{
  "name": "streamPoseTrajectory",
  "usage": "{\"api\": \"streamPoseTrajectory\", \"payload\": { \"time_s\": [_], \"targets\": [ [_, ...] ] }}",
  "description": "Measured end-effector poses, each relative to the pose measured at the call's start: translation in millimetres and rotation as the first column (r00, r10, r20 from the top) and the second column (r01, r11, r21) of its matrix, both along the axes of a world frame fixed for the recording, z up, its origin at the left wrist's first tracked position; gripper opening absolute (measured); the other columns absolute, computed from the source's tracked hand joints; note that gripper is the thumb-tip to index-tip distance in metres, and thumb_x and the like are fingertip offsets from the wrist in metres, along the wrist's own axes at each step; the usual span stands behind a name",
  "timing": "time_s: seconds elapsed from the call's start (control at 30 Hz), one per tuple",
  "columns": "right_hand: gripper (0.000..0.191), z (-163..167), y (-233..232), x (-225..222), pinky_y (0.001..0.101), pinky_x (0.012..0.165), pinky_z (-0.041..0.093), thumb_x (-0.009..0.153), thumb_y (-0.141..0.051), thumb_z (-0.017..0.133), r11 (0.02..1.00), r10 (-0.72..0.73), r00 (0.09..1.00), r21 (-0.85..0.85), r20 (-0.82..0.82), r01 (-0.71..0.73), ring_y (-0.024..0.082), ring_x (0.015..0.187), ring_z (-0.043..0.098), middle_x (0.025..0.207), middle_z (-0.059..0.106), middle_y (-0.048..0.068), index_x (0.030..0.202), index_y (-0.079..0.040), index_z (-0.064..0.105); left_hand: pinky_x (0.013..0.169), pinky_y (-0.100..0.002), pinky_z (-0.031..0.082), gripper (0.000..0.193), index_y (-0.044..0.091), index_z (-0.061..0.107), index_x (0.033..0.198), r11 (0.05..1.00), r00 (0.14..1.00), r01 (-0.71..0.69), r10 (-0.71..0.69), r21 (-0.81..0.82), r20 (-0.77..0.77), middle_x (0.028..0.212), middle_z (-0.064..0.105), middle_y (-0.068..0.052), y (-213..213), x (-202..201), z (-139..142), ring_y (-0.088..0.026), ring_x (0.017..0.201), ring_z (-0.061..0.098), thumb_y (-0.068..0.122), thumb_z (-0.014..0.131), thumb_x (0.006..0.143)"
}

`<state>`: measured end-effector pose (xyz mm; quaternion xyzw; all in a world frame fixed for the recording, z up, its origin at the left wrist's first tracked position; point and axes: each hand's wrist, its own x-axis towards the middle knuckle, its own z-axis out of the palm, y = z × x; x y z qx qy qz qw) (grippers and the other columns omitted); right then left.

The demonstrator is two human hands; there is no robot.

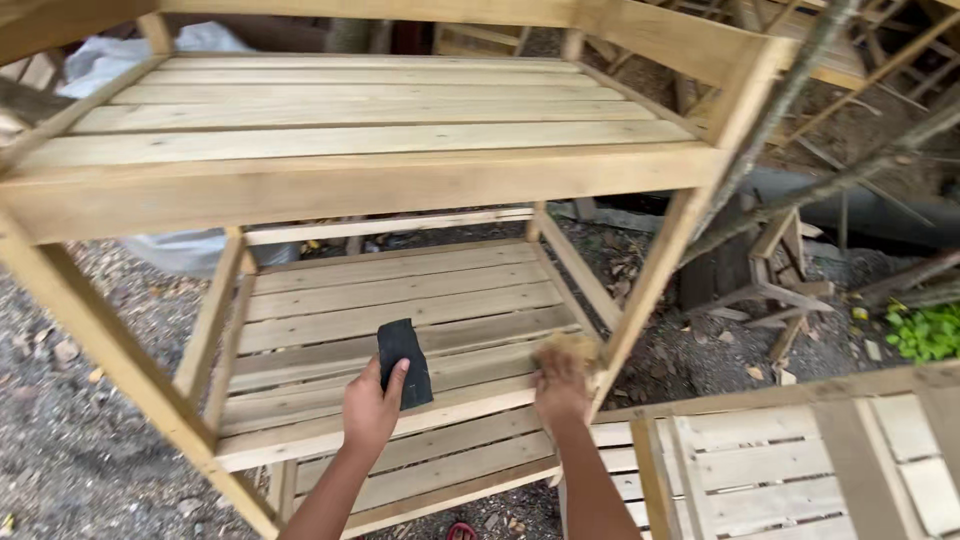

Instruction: The person sands the surfaces of a wooden shelving unit using a sanding block. They move the sanding block across the shelves and frame, switching between different sanding pads. The person works on multiple sections of the shelving unit, smoothing the wood surfaces.

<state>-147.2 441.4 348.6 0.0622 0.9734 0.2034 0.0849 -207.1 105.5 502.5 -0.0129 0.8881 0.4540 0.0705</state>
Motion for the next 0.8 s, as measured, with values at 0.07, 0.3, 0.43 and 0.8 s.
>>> {"api": "streamPoseTrajectory", "payload": {
  "time_s": [0.07, 0.3, 0.43, 0.8],
  "targets": [
    [0.057, 1, 7, 12, 0.0442, 0.12, 0.027, 0.102, -0.033, 0.034, 0.925, -0.222, 0.967, -0.288, 0.124, 0.249, 0.025, 0.154, 0.023, 0.166, 0.027, 0.005, 0.156, -0.014, 0.031, 0.063, -0.047, 0.052, 0.034, 0.004, 0.066, 0.115, 0.995, 0.997, -0.008, 0.0, 0.104, 0.076, 0.072, 0.069, -0.024, 40, 12, 6, -0.039, 0.064, 0.069, 0.033, 0.059, 0.099],
    [0.045, -4, -74, 105, 0.0596, 0.124, 0.027, 0.096, -0.037, 0.049, 0.722, -0.005, 0.991, -0.686, -0.137, -0.091, 0.033, 0.147, 0.041, 0.14, 0.063, 0.015, 0.128, -0.01, 0.067, 0.065, -0.038, 0.056, 0.024, -0.001, 0.067, 0.108, 0.784, 0.924, 0.383, -0.321, 0.488, -0.209, 0.083, 0.074, -0.017, 228, 65, 71, -0.024, 0.072, 0.073, 0.016, 0.061, 0.092],
    [0.049, 67, 27, 165, 0.0588, 0.11, 0.04, 0.099, -0.042, 0.045, 0.657, -0.328, 0.876, -0.58, 0.353, 0.48, 0.034, 0.133, 0.053, 0.14, 0.061, 0.014, 0.134, -0.011, 0.062, 0.053, -0.03, 0.048, 0.02, 0.001, 0.07, 0.104, 0.584, 0.846, 0.471, -0.511, 0.661, -0.152, 0.071, 0.069, -0.008, 344, 120, 157, -0.01, 0.06, 0.06, 0.017, 0.069, 0.093],
    [0.052, 230, 76, 187, 0.0551, 0.079, 0.052, 0.105, -0.046, 0.041, 0.265, -0.694, 0.703, -0.854, 0.153, 0.447, 0.044, 0.084, 0.071, 0.085, 0.07, 0.024, 0.099, -0.004, 0.072, 0.051, -0.032, 0.058, 0.027, -0.007, 0.072, 0.094, 0.24, 0.455, 0.749, -0.864, 0.617, -0.216, 0.072, 0.074, -0.015, 519, 261, 316, -0.019, 0.058, 0.073, 0.02, 0.076, 0.087]
  ]
}}
